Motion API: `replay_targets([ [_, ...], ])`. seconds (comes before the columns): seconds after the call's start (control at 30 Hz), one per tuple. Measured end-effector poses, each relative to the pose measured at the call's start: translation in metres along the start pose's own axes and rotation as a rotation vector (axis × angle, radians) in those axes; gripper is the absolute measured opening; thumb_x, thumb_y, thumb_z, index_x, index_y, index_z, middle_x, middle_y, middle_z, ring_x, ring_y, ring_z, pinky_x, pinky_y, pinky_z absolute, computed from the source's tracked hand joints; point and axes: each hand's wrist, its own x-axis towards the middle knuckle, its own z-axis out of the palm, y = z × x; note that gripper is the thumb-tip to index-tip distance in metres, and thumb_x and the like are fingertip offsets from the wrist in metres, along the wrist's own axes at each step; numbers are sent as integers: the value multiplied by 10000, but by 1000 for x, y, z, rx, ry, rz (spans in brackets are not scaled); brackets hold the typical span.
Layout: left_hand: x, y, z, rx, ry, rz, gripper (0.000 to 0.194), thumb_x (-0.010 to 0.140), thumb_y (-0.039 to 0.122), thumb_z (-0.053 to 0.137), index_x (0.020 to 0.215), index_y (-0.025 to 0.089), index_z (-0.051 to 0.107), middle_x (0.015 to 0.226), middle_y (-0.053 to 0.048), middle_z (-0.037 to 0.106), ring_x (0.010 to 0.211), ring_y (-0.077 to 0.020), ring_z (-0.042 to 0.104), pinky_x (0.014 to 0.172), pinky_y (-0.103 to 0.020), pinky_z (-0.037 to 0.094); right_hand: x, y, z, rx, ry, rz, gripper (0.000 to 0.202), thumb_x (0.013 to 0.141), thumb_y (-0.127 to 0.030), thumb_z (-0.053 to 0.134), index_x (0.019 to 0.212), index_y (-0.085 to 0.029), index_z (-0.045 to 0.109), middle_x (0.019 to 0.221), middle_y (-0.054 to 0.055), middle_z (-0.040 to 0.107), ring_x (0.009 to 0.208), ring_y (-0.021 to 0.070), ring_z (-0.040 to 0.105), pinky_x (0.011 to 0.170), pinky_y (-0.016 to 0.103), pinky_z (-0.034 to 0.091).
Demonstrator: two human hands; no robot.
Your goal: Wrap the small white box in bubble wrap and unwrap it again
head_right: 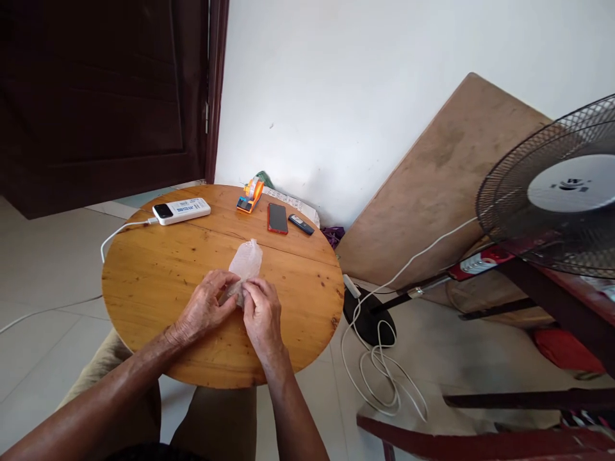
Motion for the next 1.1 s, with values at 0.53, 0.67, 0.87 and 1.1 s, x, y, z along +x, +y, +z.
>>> replay_targets([
  [0.53,-4,8,3,64,-38,-46,274,786,149,532,1027,187,656,1043,-94,596,976,-232,596,848,-366,537,9,5,-16,166,-128,50,209,868,-170,541,907,-245,732,1009,51,696,985,205,636,926,358,494],
  [0.67,-4,10,3,71,-20,-35,261,764,143,530,978,166,677,1046,-107,579,946,-234,608,823,-373,547,19,15,-24,199,-69,127,202,909,-237,516,957,-230,712,1019,54,713,1001,203,651,923,346,500],
  [0.87,-4,9,4,104,-65,-105,286,755,152,556,1014,180,676,1233,-120,553,1040,-252,606,907,-410,532,36,26,-14,110,-256,-46,288,968,-298,453,1118,-236,691,1223,70,678,1207,221,573,1084,408,398],
  [1.1,-1,9,0,35,-141,-126,324,792,167,533,1096,194,642,1226,-90,641,1141,-260,579,1004,-429,485,33,29,-13,58,-288,-104,331,1002,-316,401,1185,-253,669,1270,59,662,1316,236,483,1128,468,329],
])
